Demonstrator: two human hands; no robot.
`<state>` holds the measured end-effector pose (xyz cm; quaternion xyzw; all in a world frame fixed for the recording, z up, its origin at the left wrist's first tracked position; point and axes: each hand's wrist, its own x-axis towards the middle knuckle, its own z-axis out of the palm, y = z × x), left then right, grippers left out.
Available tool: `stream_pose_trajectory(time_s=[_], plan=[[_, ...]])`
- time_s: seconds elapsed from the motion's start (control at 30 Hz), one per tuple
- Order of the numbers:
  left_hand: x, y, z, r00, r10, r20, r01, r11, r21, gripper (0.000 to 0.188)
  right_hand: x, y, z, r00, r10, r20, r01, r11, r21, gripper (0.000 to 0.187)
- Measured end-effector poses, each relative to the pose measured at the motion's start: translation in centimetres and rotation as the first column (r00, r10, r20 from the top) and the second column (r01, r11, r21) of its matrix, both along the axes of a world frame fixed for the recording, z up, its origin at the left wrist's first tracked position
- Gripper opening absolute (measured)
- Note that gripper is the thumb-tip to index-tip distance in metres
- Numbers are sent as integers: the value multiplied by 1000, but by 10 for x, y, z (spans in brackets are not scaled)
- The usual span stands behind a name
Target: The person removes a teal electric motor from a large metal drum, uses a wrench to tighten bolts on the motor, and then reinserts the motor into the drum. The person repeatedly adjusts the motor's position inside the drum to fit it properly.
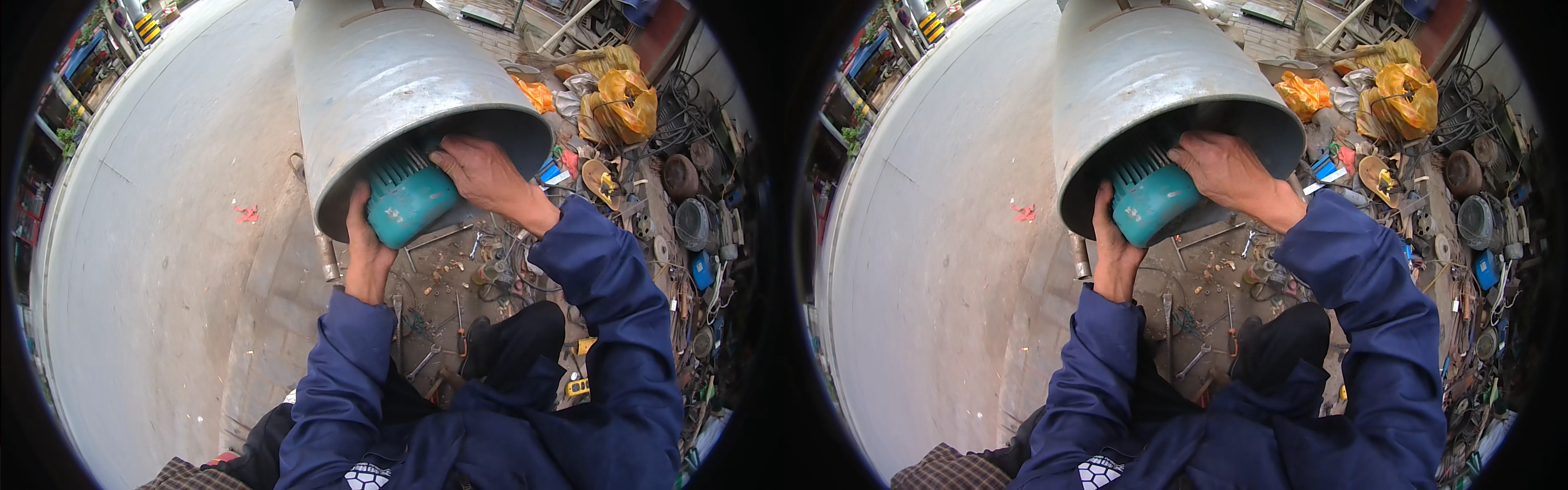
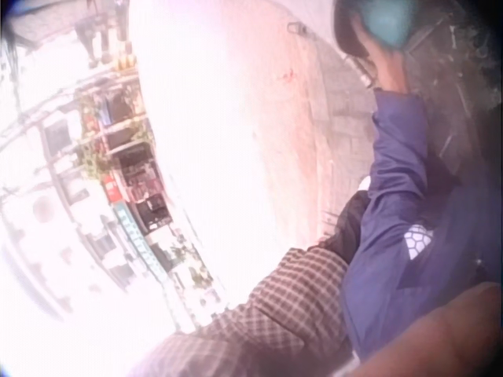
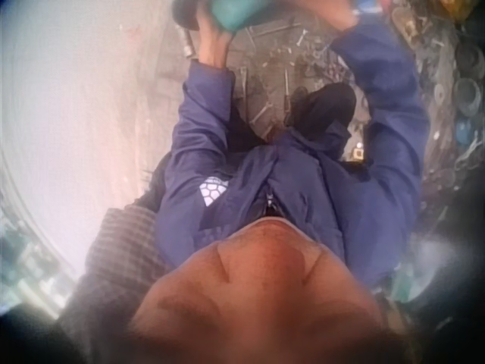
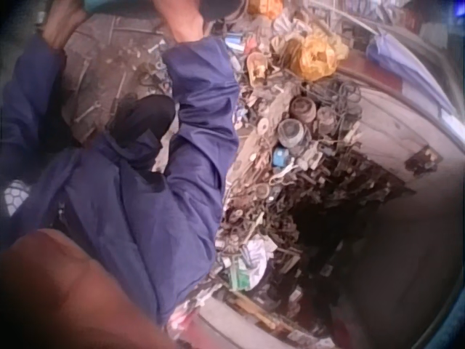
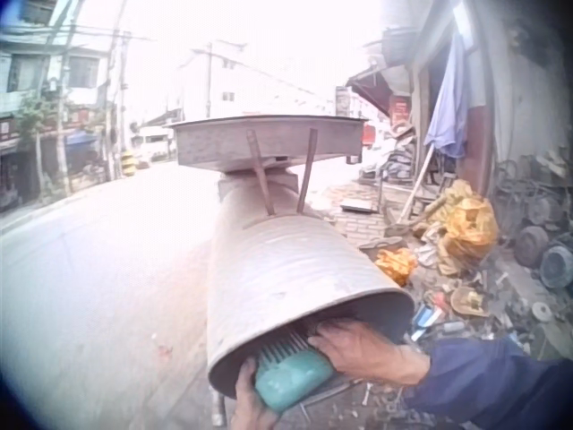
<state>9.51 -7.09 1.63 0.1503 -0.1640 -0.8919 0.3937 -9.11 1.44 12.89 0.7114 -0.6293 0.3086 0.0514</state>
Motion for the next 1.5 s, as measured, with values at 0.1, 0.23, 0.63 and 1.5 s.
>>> stream_pose_trajectory(time_s=[0.1, 0.23, 0.63, 1.5], plan=[[1, 0, 0, 1000, 7, -23, -7, 1000, 12, 58, -1, 5, 5, 994, 12, 106, -18, 998, 55, 19], [1, 1, 0, 1000, 18, -17, -18, 1000, 14, 57, 0, 5, 8, 989, 72, 130, -84, 993, 85, 17], [1, 0, 0, 999, 21, -26, -20, 1000, 14, 58, 2, 2, 6, 997, 24, 80, -27, 999, 42, 22], [1, -1, 1, 1000, 11, -20, -11, 1000, 2, 54, 9, -7, 7, 997, -79, -17, 80, 989, 121, 21]])
